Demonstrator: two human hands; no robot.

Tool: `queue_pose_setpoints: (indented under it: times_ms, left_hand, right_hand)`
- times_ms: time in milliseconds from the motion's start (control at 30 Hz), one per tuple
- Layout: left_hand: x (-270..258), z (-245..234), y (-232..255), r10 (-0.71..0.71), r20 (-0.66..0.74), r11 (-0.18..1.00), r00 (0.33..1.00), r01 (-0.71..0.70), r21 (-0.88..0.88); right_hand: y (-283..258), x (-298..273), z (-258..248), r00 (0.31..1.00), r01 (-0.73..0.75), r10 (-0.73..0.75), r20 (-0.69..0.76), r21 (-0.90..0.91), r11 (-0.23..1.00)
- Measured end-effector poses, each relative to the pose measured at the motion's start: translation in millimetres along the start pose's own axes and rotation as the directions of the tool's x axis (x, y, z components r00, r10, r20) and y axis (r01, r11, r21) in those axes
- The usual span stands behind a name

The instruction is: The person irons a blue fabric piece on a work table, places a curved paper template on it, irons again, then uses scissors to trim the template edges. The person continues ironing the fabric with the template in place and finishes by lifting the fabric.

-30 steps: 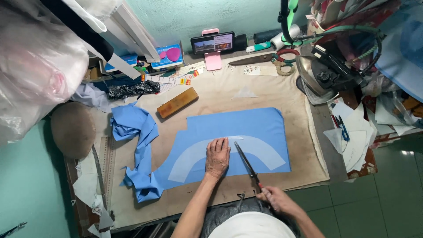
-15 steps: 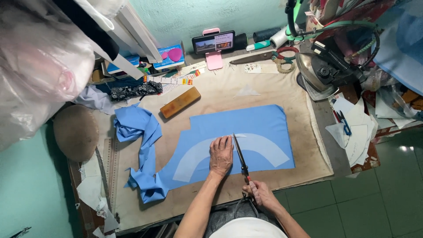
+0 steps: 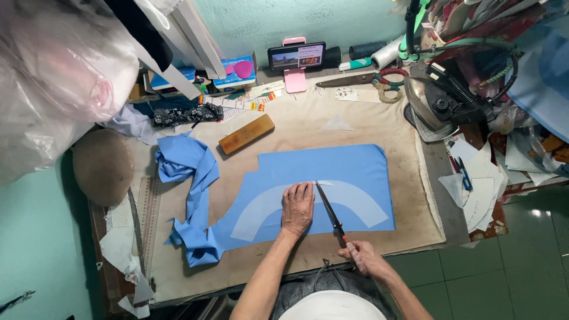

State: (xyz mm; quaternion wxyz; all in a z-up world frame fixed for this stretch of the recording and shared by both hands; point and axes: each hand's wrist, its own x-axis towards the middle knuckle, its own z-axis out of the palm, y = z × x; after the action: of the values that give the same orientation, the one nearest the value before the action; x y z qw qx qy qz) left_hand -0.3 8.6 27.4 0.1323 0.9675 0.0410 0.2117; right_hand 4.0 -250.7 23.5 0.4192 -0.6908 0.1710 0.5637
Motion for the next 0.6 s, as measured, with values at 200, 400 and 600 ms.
queue_pose_setpoints:
  times_ms: [200, 400, 600]
  left_hand:
    - [1, -1, 0, 0.005, -0.002, 0.999, 1.0, -0.005, 0.033]
    - [1, 5, 1, 0.001, -0.034, 1.0, 0.999, -0.001, 0.004]
    - [-3, 8, -3, 0.007, -0.012, 1.0, 1.0, -0.007, -0.018]
  right_hand:
    - [11, 33, -24, 0.815, -0.57, 0.281, 0.507, 0.612, 0.549]
    - [-45, -55, 42, 0.99, -0.144, 0.144, -0.005, 0.0, 0.99]
    - [-14, -33, 87, 0.999, 0.047, -0.043, -0.023, 0.24, 0.97]
